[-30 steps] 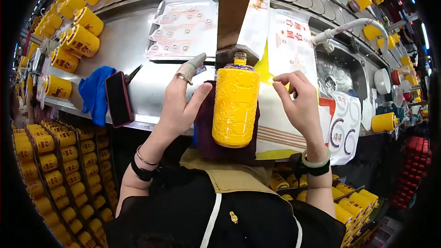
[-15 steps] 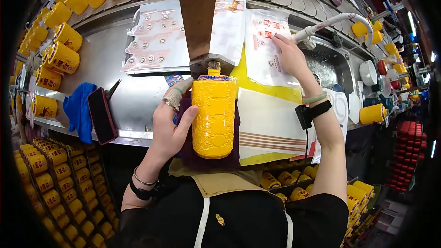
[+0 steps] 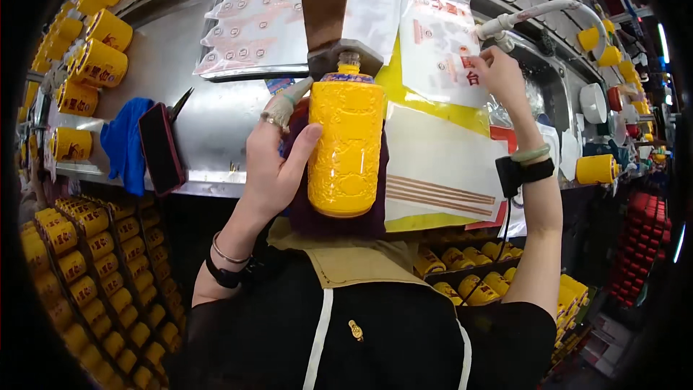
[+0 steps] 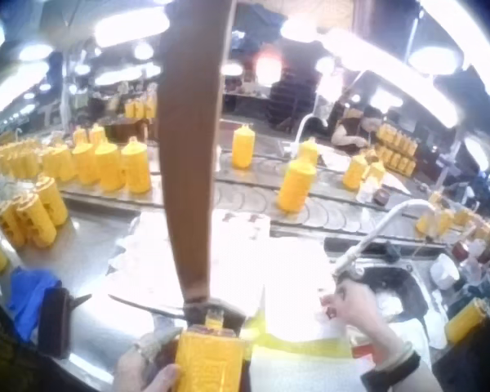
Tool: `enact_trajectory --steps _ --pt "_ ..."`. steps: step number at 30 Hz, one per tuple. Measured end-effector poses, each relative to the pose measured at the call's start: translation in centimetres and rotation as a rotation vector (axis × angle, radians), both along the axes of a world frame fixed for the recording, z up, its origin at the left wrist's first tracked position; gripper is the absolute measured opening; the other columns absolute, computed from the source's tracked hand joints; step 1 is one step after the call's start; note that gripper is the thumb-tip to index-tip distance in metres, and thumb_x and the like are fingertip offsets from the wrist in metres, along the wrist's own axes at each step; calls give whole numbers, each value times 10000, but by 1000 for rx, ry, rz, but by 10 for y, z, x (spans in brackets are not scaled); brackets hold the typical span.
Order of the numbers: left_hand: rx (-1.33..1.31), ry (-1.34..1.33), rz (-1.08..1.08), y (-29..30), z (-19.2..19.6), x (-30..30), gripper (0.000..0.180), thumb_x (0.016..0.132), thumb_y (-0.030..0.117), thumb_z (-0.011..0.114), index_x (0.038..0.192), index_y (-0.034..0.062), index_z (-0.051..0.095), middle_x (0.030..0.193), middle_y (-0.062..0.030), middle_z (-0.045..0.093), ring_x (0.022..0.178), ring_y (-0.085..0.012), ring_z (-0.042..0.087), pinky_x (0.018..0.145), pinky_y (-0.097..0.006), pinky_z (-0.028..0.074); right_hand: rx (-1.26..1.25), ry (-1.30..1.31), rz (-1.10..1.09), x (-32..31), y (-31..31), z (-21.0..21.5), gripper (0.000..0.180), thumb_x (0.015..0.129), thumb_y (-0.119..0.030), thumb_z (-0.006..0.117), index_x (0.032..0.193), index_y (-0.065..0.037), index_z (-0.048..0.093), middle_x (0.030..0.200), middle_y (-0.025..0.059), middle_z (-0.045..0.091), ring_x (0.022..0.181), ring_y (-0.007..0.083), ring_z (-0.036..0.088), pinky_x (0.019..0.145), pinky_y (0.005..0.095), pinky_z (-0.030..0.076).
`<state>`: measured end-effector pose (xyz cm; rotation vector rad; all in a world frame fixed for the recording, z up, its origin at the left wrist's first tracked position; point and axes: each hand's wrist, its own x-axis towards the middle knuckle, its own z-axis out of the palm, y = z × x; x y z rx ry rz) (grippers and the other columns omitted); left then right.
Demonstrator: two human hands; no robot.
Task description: Applying decorative labels and a horse graphic to yellow textured liquor bottles on a production line.
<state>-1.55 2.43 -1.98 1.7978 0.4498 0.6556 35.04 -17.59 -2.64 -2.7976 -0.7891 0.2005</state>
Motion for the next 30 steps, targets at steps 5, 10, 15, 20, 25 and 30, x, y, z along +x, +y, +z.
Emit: enact_trajectory --steps 5,10,15,20,25,30 --pt "23 -97 -26 -4 1 -6 449 1015 197 647 1379 -52 561 1226 -217 667 1134 -304 657 1010 -392 495 15 575 -179 73 -19 -34 503 869 -472 794 1040 1 774 855 63 732 692 133 604 562 329 440" --pt "-2 54 -75 -1 -8 -36 463 1093 204 504 1494 -20 455 1490 -173 534 1338 -277 550 1147 -417 411 219 684 -200 82 -43 -43 335 945 -346 735 1140 -75 765 800 -80 619 643 45 445 593 236 347" --pt "-11 58 -90 -5 -11 -42 476 1096 230 500 1497 -21 449 1491 -180 533 1339 -281 549 1145 -414 408 292 638 -182 100 -63 -60 308 929 -356 746 1075 -85 760 895 -40 676 723 67 514 659 256 389" --pt "-3 89 -64 -5 -6 -57 477 1096 234 493 1498 -19 450 1494 -186 533 1348 -291 548 1146 -418 409 93 39 -221 122 -74 -66 390 859 -383 773 1008 -24 781 938 98 776 892 186 718 832 330 521" --pt "7 109 -43 -7 -8 -72 484 1079 215 525 1501 -12 455 1499 -187 532 1359 -283 546 1149 -418 411 -406 -121 -109 124 -111 -105 287 784 -317 797 902 -56 800 918 179 770 896 292 759 827 393 562" --pt "89 -28 -46 -30 -16 -89 522 766 48 881 1243 -12 676 1426 -202 568 1311 -300 581 1102 -431 479 -32 -47 -90 107 -99 -61 314 857 -330 766 986 -44 787 876 113 774 831 210 735 784 345 541"
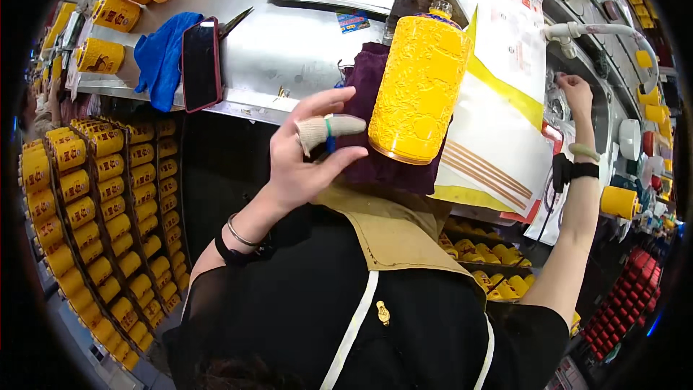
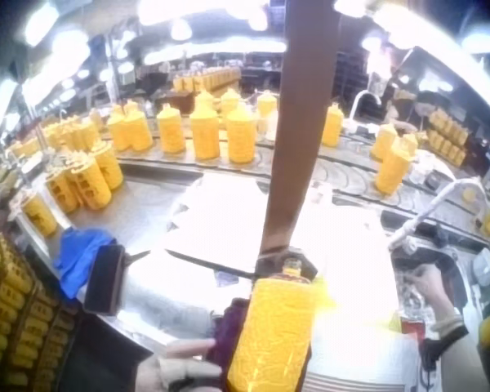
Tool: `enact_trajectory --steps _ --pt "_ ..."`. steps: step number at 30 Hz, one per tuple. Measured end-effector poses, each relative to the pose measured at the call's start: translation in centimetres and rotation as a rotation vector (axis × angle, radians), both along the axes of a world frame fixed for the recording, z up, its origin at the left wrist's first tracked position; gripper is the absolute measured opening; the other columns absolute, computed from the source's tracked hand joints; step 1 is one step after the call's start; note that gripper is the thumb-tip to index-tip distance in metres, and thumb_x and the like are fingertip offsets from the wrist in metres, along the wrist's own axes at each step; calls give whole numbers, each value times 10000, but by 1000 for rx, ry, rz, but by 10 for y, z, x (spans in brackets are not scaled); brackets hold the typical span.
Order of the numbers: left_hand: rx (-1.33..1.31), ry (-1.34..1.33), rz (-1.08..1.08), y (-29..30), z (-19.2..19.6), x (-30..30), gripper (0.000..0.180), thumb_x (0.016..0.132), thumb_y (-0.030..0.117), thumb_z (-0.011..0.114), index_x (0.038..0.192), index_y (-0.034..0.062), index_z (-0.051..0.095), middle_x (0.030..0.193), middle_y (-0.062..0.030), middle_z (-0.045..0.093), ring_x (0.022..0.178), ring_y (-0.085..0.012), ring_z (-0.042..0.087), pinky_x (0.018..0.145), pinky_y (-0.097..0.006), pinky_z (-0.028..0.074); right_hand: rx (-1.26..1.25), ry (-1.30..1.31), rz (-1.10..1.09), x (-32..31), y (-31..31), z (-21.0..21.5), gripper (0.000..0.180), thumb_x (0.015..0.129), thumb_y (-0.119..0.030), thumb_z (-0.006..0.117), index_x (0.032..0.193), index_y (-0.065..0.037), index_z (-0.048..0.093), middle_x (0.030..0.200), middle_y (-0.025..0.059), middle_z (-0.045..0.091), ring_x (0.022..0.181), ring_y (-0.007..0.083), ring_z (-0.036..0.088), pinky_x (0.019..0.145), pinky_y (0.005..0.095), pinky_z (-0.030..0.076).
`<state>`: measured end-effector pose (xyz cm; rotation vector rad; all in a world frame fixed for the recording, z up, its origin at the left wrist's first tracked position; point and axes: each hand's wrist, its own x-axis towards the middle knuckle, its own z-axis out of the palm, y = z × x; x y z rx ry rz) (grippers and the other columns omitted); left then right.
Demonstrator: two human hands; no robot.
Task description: Applying decorative labels and a horse graphic to yellow textured liquor bottles on a production line.
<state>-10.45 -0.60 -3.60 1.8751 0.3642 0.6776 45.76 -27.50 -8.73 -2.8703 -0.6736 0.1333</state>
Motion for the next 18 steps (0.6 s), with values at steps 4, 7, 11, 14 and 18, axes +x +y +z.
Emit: enact_trajectory --steps 4,7,11,14,18 --pt "85 -54 -36 -10 -14 -4 441 734 56 898 1138 -22 738 1466 -229 532 1342 -327 559 1107 -457 477 226 15 57 -57 30 57 347 892 -355 757 1034 -39 769 872 46 750 784 118 647 766 285 500" --pt "249 -58 -41 -14 -28 -7 482 702 83 910 1155 26 754 1462 -232 547 1340 -359 558 1102 -455 475 432 91 132 -99 31 81 292 946 -300 734 1051 -29 753 874 -19 694 779 66 551 729 230 440" --pt "320 -130 -83 -22 -35 -1 483 685 109 915 1146 70 775 1423 -230 586 1295 -397 584 1073 -462 481 554 125 148 -158 37 103 232 970 -226 736 1051 -8 743 866 -31 656 755 45 482 693 204 396" --pt "288 -131 -52 -23 -30 2 462 687 99 916 1125 57 774 1414 -224 598 1281 -389 598 1063 -456 490 597 87 189 -191 38 110 220 972 -212 744 1037 -2 739 864 -30 653 775 46 486 704 201 392" --pt "288 -179 -55 -18 -38 6 447 696 67 909 1119 36 766 1367 -229 639 1258 -371 627 1054 -448 501 646 111 199 -225 41 120 209 978 -201 745 1030 1 736 873 -20 651 800 57 517 734 201 404"
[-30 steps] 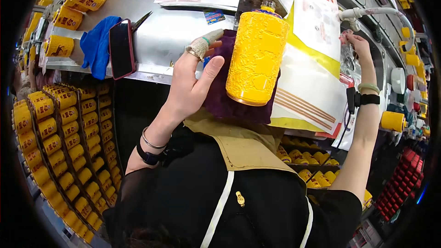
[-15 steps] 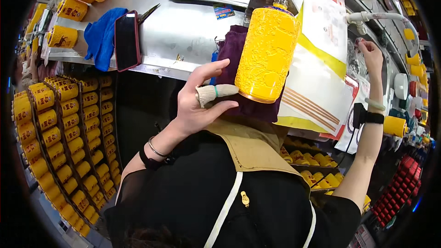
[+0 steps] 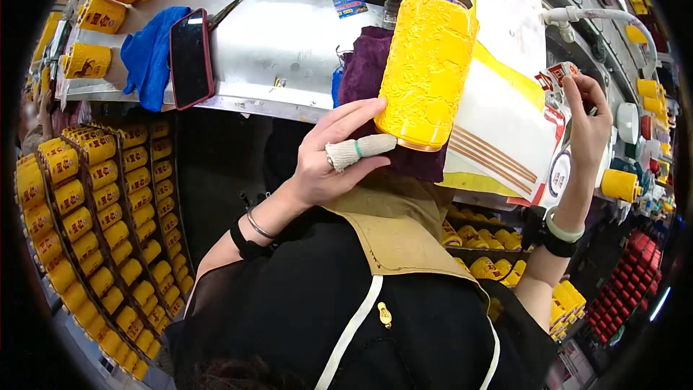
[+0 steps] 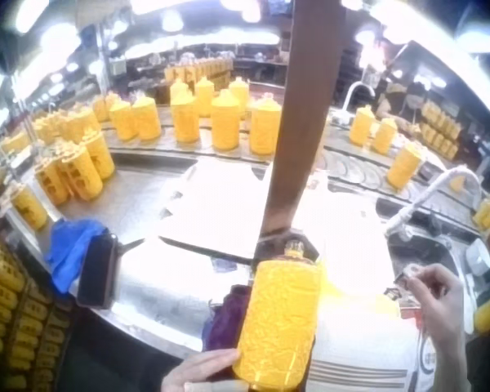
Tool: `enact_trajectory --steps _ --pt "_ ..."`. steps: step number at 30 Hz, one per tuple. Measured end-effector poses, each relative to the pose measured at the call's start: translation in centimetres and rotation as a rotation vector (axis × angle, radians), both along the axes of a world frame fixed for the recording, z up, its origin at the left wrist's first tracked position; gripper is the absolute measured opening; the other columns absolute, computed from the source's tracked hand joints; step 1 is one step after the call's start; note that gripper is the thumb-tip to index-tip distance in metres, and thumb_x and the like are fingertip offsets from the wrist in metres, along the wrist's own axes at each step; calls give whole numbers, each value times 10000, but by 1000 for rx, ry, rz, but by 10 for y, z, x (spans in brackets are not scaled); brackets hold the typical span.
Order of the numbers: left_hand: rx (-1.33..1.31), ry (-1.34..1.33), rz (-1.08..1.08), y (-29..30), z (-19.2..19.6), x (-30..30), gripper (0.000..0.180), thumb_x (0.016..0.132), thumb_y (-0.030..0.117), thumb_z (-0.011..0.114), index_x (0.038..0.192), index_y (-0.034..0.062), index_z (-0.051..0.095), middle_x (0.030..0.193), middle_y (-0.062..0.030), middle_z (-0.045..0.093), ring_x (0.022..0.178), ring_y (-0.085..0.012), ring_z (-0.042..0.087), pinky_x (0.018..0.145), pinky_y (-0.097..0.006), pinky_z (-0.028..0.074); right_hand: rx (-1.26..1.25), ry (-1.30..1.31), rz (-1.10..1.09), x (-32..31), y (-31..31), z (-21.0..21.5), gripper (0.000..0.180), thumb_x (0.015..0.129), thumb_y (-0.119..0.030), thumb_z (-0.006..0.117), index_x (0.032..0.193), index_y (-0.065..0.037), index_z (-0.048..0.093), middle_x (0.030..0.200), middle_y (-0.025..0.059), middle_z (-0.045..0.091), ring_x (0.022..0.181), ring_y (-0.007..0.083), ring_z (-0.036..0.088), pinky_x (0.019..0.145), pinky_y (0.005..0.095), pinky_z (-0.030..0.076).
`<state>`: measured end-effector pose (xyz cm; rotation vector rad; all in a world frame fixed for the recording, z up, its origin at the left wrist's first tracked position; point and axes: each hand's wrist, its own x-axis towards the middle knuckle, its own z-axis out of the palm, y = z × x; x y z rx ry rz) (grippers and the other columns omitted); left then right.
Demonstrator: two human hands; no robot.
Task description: Applying decorative labels and a horse graphic to yellow textured liquor bottles on a production line.
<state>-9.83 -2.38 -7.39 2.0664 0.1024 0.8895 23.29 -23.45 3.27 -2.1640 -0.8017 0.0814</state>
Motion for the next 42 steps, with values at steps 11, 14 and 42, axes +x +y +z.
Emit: enact_trajectory --steps 11,14,42 --pt "-47 -4 8 -4 -5 -6 487 687 52 916 1143 1 755 1409 -274 597 1305 -389 601 1075 -439 497 74 44 -8 -38 1 6 175 984 -157 738 1016 13 708 886 -11 647 836 56 544 766 189 415" --pt "72 -25 18 -5 4 4 459 687 112 916 1127 82 786 1431 -240 584 1326 -416 557 1085 -469 482 95 58 -2 -51 8 10 133 979 -122 735 1002 5 701 878 -20 635 827 46 540 747 189 415" --pt "-962 238 -106 13 61 82 760 946 181 764 1505 -52 306 1405 -165 534 1298 -219 557 1081 -379 478 123 390 423 -87 116 5 166 895 -115 775 1036 -40 729 748 -74 434 668 31 385 589 208 329"
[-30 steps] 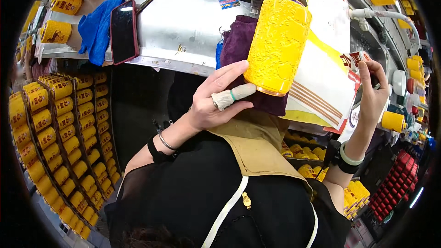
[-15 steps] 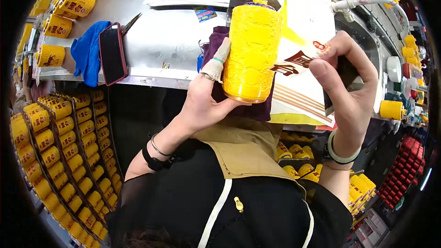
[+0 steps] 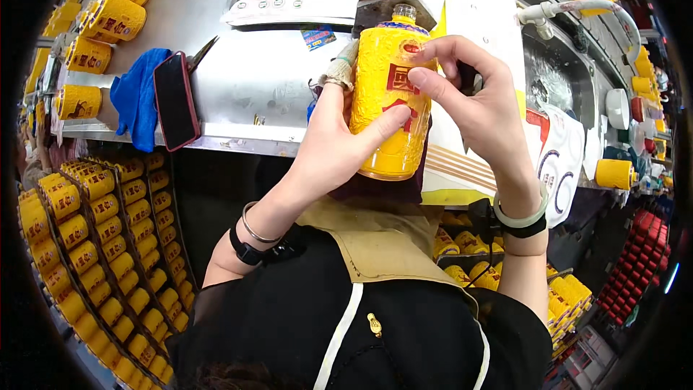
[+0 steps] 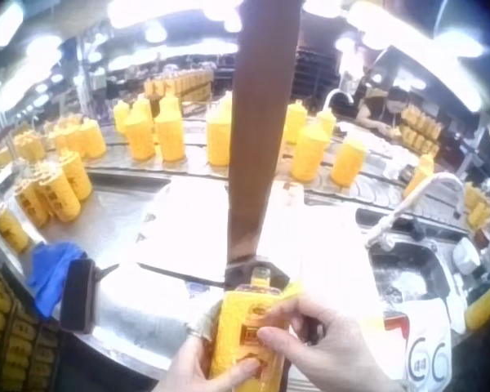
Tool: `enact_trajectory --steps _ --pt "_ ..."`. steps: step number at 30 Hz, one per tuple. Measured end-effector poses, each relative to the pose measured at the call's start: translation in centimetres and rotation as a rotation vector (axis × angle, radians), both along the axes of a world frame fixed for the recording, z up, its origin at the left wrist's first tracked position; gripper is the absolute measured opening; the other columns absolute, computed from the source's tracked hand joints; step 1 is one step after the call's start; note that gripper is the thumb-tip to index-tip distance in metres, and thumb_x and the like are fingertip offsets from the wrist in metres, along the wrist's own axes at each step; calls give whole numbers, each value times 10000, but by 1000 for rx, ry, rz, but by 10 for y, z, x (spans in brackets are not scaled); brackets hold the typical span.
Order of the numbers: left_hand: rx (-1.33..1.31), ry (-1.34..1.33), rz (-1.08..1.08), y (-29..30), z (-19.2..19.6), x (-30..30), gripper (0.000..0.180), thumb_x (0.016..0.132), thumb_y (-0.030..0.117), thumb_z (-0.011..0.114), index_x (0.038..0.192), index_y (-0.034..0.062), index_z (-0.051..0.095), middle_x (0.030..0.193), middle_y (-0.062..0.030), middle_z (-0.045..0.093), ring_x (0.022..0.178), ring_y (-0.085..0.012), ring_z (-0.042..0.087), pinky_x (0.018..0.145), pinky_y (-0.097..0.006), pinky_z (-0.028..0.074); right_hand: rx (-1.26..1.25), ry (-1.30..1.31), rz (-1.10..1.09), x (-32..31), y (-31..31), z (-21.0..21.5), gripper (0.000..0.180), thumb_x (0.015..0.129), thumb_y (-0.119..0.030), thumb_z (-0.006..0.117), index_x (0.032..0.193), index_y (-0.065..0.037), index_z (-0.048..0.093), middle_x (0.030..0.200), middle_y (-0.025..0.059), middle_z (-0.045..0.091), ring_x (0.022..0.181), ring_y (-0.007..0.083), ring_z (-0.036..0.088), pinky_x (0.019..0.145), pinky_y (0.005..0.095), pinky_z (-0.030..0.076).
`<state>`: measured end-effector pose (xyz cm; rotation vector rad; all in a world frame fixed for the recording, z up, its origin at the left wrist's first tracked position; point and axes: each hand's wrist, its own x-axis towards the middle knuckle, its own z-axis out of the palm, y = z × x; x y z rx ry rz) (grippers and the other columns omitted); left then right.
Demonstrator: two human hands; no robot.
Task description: Applying decorative labels and a horse graphic to yellow textured liquor bottles on a production line.
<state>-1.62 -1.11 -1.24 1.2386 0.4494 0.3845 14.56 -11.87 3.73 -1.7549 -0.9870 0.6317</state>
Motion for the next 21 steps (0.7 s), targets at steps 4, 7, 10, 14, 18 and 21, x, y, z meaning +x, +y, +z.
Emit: enact_trajectory --steps 4,7,10,14,18,21 --pt "-12 -29 24 -6 6 -2 743 945 150 755 1502 -56 309 1389 -175 539 1287 -221 564 1077 -379 480 36 5 -19 2 3 -4 177 908 -103 755 1075 -47 737 747 -88 400 665 28 372 590 207 323" --pt "46 -96 97 -10 3 0 725 941 143 758 1486 -57 325 1364 -175 562 1260 -227 586 1067 -380 487 38 54 -34 5 7 -6 168 918 -110 745 1072 -41 735 749 -92 401 674 26 376 600 202 323" --pt "46 -3 51 -5 3 -2 748 935 139 763 1497 -59 310 1364 -177 564 1256 -228 588 1065 -382 488 52 76 -36 7 10 -9 187 930 -124 738 1082 -17 721 759 -87 439 690 25 382 616 199 330" --pt "-38 -40 66 -6 9 3 725 934 147 767 1474 -68 333 1355 -170 573 1253 -227 593 1065 -382 488 159 176 -153 5 17 -11 277 927 -177 766 1117 9 686 767 -86 434 704 25 376 621 193 324" --pt "-28 -29 29 -3 6 3 728 939 142 761 1483 -66 325 1372 -176 562 1261 -229 590 1069 -386 487 41 111 -190 4 18 -16 428 854 -253 845 1163 -21 660 811 -82 379 704 36 354 621 193 323" --pt "-24 18 23 -2 9 3 725 942 140 758 1488 -57 325 1373 -177 561 1266 -229 590 1072 -387 487 74 75 -160 4 19 -26 422 842 -240 848 1154 -20 668 817 -67 401 720 39 369 619 194 323"
